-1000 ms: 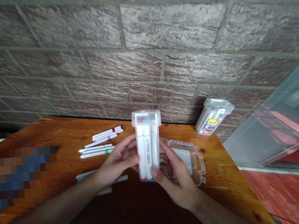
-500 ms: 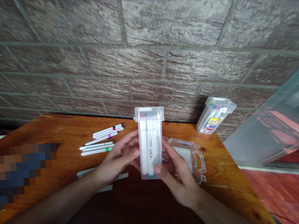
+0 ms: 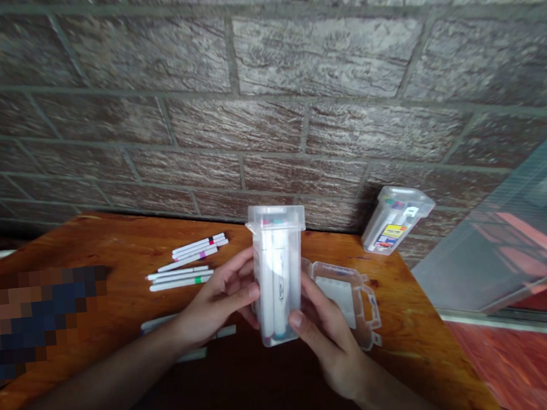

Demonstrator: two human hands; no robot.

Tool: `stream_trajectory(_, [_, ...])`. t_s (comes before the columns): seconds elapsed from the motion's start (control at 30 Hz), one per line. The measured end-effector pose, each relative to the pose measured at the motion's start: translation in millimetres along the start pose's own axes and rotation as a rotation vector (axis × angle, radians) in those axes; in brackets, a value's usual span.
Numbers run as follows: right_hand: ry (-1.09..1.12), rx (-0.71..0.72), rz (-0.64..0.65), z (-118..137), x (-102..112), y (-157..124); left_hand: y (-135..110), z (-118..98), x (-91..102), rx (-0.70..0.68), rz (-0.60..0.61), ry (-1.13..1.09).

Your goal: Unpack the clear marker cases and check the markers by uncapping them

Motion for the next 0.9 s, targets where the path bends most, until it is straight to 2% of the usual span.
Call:
stream_trajectory(0.27, [0.053, 0.006, 0.017, -9.3, -2.0, 3.0, -0.6, -2.4, -3.4, -0.013, 0.021, -0.009])
stream_trajectory(0.47, [0.055, 0.018, -0.032, -14.7, 1.1, 4.5, -0.8, -6.7, -6.0, 0.011, 0.029, -0.027])
stream_trajectory(0.67, [0.089, 0.019, -0.096, -15.7, 1.9, 5.2, -2.5, -7.2, -2.7, -0.018, -0.017, 0.03])
stream_trajectory(0.9, [0.164, 0.063, -0.013, -9.2, -9.7, 4.6, -3.3, -3.5, -2.8, -0.101, -0.064, 0.123])
Point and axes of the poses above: each hand's wrist, its own y-axis towards the middle knuckle, its own x-axis out of the back of the hand, z = x × y, the point moved 4 cm from there along y, towards the middle knuckle, and after that the axes turned 10 degrees about -y, right-handed, at the moved point
